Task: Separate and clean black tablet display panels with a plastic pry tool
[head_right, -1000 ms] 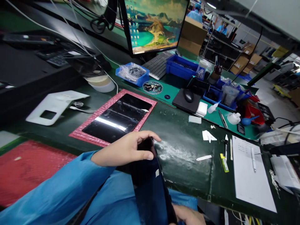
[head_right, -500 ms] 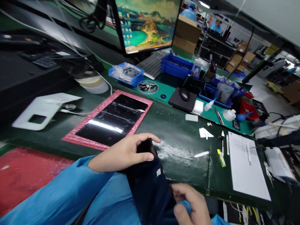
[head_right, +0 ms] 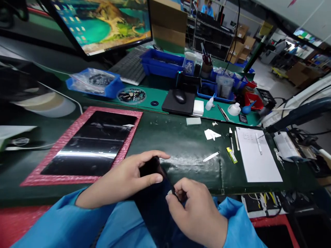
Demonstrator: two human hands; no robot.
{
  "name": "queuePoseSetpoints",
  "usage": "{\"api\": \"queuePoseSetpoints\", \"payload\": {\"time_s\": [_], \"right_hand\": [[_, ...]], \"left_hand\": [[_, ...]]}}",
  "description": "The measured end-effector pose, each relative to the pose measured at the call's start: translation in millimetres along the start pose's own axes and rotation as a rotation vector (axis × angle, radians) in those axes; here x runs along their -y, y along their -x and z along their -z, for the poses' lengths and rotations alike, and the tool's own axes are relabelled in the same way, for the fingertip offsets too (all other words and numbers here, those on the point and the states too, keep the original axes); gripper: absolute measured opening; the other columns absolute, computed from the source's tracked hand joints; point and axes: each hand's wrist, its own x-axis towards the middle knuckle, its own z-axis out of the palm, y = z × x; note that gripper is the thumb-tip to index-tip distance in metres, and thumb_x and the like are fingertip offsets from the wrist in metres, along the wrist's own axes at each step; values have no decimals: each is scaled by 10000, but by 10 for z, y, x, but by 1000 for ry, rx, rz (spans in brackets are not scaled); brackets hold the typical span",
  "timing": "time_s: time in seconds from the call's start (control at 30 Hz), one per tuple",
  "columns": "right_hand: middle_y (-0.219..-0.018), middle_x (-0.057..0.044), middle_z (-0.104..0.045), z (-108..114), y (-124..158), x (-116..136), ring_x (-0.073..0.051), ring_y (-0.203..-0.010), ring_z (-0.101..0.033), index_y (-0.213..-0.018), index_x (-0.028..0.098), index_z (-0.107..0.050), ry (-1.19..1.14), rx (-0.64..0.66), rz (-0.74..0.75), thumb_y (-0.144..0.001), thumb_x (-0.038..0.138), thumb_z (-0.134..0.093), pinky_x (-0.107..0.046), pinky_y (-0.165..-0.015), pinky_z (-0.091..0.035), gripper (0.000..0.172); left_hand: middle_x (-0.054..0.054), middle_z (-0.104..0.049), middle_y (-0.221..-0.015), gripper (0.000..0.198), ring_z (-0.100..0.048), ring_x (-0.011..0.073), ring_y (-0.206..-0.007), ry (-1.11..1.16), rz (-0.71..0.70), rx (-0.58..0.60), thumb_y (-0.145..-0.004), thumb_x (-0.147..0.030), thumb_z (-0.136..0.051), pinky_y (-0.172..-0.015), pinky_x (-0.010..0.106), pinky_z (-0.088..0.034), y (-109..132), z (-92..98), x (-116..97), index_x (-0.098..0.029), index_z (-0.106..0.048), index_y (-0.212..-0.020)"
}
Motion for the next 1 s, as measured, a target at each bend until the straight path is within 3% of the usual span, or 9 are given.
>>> {"api": "queuePoseSetpoints", "payload": {"time_s": [0.57,0.7,0.87,1.0], "right_hand": [[-679,59,-644,-24,-21,-53,-186,-641,-610,-777,292,-570,-98,-18,-23,-1012,434,-702,-334,-658,-436,305],[-673,67,-625,-31,-37,-88,-179,-638,-588,-777,289,-588,-100,-4,-72,-1019,475,-717,-334,-656,-430,331],[-665,68,-604,-67,-68,-138,-169,-640,-573,-757,285,-567,-92,-49,-33,-1038,473,-703,-330,-657,-418,365],[-654,70,-593,-82,-87,-158,-166,-624,-562,-744,287,-553,-104,-57,-32,-1020,463,-706,-324,-643,-422,361]], "left_hand": [[-32,-861,-982,612,-689,269,-796,-42,34,47,-919,-578,-829,-762,375,-530,-76,-81,41,-324,-840,-1475],[-20,-888,-1040,588,-763,301,-911,-25,26,38,-931,-562,-837,-864,402,-594,-73,-91,46,-323,-846,-1468],[11,-940,-1185,570,-831,342,-1081,-10,10,48,-955,-528,-819,-975,433,-633,-84,-111,94,-334,-827,-1491],[25,-953,-1243,586,-847,358,-1123,3,-2,50,-959,-548,-842,-989,444,-649,-98,-120,130,-342,-825,-1508]]}}
